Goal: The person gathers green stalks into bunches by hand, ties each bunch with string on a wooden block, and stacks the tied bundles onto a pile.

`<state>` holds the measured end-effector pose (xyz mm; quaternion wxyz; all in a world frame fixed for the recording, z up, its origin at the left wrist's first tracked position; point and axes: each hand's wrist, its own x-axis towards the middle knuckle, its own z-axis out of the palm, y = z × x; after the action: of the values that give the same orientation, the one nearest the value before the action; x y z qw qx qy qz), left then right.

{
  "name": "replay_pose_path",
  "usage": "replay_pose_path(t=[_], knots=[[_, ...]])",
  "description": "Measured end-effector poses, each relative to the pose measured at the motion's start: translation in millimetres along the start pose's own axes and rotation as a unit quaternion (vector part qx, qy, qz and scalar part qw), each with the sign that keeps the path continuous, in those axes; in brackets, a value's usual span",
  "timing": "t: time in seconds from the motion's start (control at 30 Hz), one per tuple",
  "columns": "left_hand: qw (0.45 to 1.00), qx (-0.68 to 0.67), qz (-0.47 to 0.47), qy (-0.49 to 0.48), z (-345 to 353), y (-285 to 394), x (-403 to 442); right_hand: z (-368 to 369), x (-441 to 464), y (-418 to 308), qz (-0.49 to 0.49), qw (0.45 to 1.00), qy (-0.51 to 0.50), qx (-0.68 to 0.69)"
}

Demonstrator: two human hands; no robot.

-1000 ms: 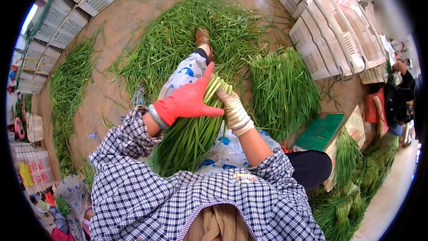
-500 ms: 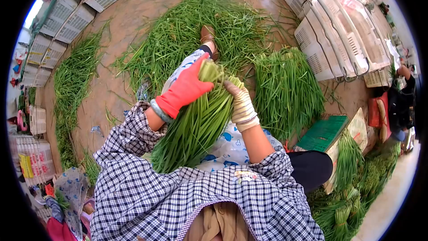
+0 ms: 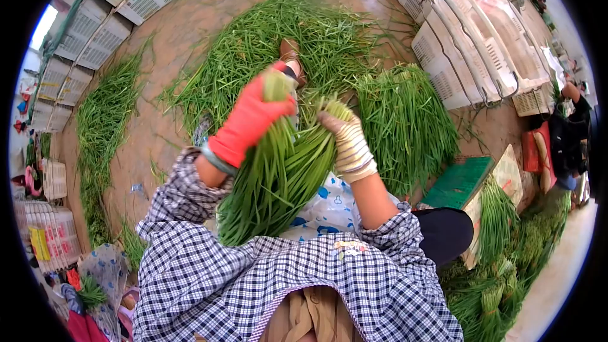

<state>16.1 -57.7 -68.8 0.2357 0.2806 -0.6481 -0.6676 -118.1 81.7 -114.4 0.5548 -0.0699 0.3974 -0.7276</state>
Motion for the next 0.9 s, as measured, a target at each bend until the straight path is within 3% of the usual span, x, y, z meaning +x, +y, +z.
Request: replay_pose_path(t=[0.1,0.17,0.2,0.27,0.3,0.33,0.37,0.4,0.43,0.47,0.53,0.57,0.6,0.63,0.67,0.73,0.77,0.83,0.87,0.9], knots=[[0.988,-0.147,0.020,0.031,-70.7,33.8,-1.8,-10.2,-8.0,-46.5,-0.148,0.985,0.052,-0.077],[0.968,-0.044,0.108,0.222,-121.3,81.4,-16.9,5.5,-29.9,-105.6,-0.251,0.954,0.161,-0.042],[0.934,0.032,0.176,0.308,-153.8,100.8,-22.2,-8.0,-44.6,-141.8,-0.313,0.941,0.050,-0.116],[0.813,0.195,0.314,0.450,-208.1,131.6,-43.0,-5.9,-61.3,-199.9,-0.420,0.896,0.121,-0.079],[0.767,0.141,0.423,0.461,-204.7,147.8,-47.9,-2.7,-61.7,-220.7,-0.477,0.867,0.134,-0.052],[0.740,0.108,0.477,0.463,-206.5,164.6,-52.6,3.1,-60.0,-234.2,-0.556,0.813,0.156,-0.077],[0.709,0.079,0.529,0.460,-208.2,181.3,-57.1,20.4,-58.9,-233.5,-0.583,0.795,0.153,-0.068],[0.700,0.200,0.521,0.446,-222.1,195.9,-64.1,40.4,-55.7,-225.0,-0.609,0.777,0.150,-0.059],[0.679,0.319,0.505,0.426,-228.6,206.7,-70.4,46.8,-47.1,-215.7,-0.637,0.723,0.180,-0.198],[0.677,0.318,0.508,0.427,-217.3,213.1,-74.5,49.6,-36.8,-202.0,-0.649,0.652,0.207,-0.333],[0.720,0.517,0.381,0.264,-168.6,224.1,-78.9,63.3,-21.8,-164.0,-0.639,0.721,0.102,-0.249],[0.701,0.579,0.355,0.217,-139.8,231.7,-80.8,70.2,-11.2,-143.6,-0.632,0.741,0.068,-0.218],[0.699,0.582,0.355,0.216,-112.3,241.4,-81.1,76.5,8.1,-121.9,-0.579,0.799,0.063,-0.148],[0.778,0.548,0.289,0.104,-87.4,250.2,-82.1,83.1,17.9,-107.1,-0.519,0.849,0.057,-0.077],[0.854,0.471,0.221,0.024,-87.0,244.9,-79.3,111.2,-36.7,-108.9,-0.344,0.939,-0.015,0.006],[0.954,0.269,0.039,-0.126,-75.0,232.2,-65.9,102.3,-13.5,-68.3,-0.157,0.975,-0.104,0.120],[0.965,0.140,-0.059,-0.212,-56.1,222.8,-54.9,99.0,-17.6,-50.7,-0.118,0.978,-0.118,0.128],[0.938,-0.089,-0.203,-0.265,-41.7,166.2,-39.9,82.5,-33.1,-18.2,-0.025,0.984,-0.075,0.158],[0.926,-0.161,-0.244,-0.240,-11.9,101.2,-37.1,51.3,-34.0,15.8,-0.013,0.977,-0.090,0.193],[0.925,-0.180,-0.238,-0.234,-0.7,57.1,-32.9,34.4,-40.6,31.0,-0.015,0.981,-0.042,0.187]])
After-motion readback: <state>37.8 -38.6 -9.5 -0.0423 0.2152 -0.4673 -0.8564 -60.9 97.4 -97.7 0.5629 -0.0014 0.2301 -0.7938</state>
